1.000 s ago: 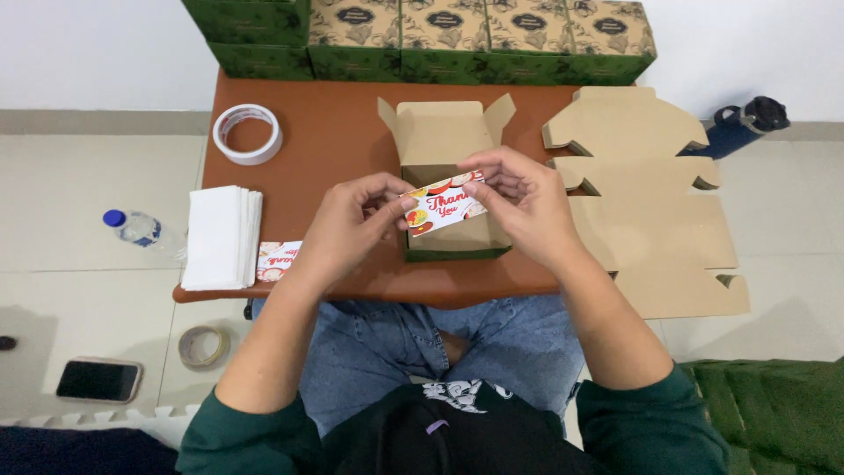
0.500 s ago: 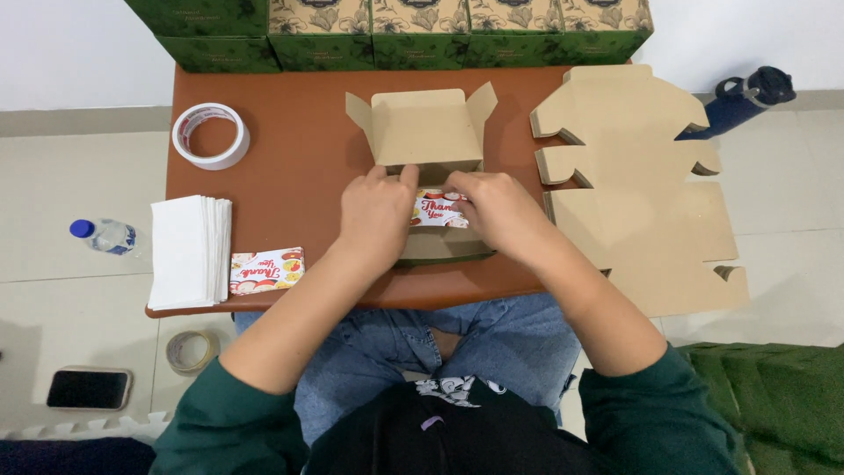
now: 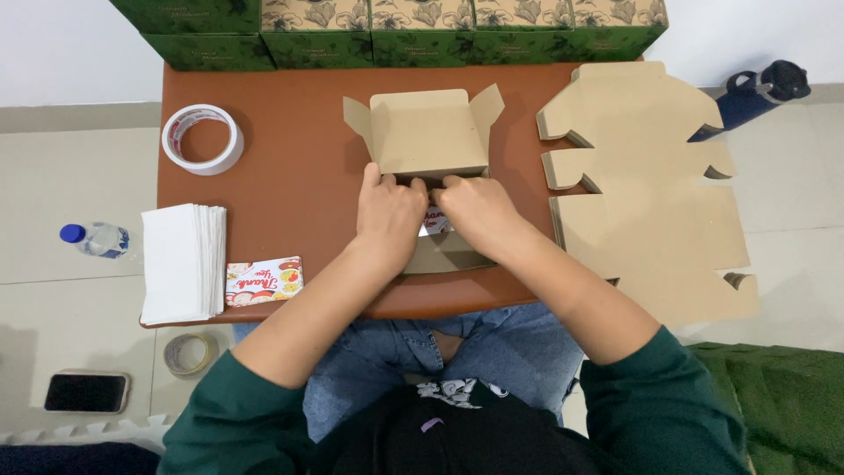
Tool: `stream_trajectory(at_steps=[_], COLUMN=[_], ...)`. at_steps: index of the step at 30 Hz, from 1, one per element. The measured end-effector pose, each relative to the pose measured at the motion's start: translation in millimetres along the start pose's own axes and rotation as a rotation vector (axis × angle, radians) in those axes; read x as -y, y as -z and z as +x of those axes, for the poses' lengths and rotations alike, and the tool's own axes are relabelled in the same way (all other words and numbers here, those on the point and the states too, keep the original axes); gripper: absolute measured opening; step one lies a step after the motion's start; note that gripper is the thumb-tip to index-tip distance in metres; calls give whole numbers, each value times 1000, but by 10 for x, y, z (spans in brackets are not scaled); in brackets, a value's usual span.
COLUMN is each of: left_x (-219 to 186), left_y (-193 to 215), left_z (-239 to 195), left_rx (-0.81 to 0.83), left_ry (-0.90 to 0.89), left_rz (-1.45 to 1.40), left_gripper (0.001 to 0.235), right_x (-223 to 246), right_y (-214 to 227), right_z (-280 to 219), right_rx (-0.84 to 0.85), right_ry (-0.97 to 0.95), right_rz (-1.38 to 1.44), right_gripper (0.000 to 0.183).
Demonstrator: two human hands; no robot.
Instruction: Folding cardboard templates into small boxes and applying decorative stickers.
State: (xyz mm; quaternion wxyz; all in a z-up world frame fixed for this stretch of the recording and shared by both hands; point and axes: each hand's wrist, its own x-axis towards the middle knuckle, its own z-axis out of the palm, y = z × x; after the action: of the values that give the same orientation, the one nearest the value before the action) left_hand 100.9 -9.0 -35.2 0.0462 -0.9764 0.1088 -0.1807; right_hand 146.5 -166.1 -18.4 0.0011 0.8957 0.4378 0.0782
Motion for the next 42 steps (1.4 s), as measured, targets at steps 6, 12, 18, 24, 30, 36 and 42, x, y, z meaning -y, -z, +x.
stream_trajectory(at_steps=[6, 12, 18, 24, 30, 36, 42], left_x=[-3, -9, -3, 479, 1261, 1130, 1213], left_y=[-223, -275, -182, 928, 405, 11, -177], left_z=[11, 17, 2, 55, 204, 345, 522], left_rx=[-36, 29, 12, -349, -309, 344, 490], left_ry=[-9, -15, -23, 32, 485, 897, 899], left_rz=[-43, -46, 2, -299, -1288, -1542, -1733], left_gripper=[12, 13, 12, 8, 22, 66, 88], right_x=[14, 29, 24, -275, -917, -1246, -1254], right_y=[64, -34, -167, 739, 696, 156, 120], right_z=[-31, -35, -52, -171, -89, 126, 320], right_rx=[-29, -43, -135, -411, -666, -73, -32], right_ry=[4, -23, 5, 7, -514, -832, -875], right_rz=[10, -27, 18, 106, 1000, 1373, 1527], right_gripper=[21, 21, 20, 3, 11, 52, 53])
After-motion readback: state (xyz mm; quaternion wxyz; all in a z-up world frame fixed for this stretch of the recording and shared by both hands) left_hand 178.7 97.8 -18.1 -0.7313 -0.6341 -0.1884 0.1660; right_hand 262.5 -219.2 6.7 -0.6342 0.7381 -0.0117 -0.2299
